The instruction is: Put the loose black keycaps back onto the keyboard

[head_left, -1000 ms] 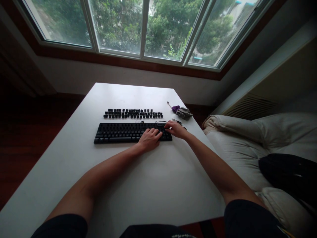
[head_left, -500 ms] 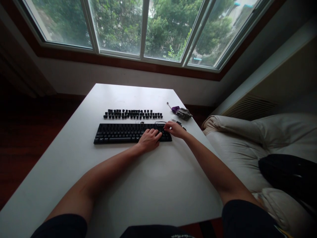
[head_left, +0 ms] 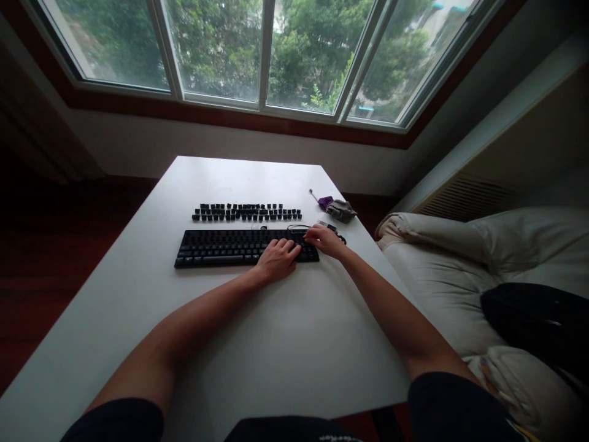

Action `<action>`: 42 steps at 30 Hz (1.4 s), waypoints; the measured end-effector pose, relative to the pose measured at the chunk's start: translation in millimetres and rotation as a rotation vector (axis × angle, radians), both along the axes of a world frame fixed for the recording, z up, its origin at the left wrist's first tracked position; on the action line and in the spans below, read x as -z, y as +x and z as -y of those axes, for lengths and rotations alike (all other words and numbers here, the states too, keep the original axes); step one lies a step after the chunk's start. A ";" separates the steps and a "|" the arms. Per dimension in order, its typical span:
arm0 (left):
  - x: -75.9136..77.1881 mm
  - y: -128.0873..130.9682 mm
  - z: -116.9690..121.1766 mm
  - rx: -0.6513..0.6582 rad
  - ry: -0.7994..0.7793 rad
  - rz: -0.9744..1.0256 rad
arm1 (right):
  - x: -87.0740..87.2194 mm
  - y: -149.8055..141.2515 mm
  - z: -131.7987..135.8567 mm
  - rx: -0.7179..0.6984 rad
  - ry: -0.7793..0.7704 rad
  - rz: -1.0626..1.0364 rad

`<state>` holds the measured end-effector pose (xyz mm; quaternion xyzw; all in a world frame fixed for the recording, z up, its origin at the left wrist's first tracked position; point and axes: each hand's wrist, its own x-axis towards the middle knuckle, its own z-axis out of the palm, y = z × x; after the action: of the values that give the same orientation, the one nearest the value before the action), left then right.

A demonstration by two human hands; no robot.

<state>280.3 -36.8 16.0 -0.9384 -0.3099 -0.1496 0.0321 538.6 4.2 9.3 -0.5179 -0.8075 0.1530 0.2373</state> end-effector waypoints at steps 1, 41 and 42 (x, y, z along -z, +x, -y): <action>0.0 0.2 0.1 -0.002 0.001 0.000 | 3.7 1.8 0.7 0.000 0.002 -0.048; -1.6 -1.4 -6.1 0.015 -0.028 -0.012 | 21.5 -1.0 -98.1 0.252 0.260 0.180; -1.3 -1.4 -7.0 0.017 -0.028 -0.009 | 21.8 -0.6 -100.4 0.239 0.259 0.197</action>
<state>278.9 -29.8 17.3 -0.9420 -0.3037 -0.1412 0.0189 537.9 104.6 -12.5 -0.5879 -0.7724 -0.0325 0.2384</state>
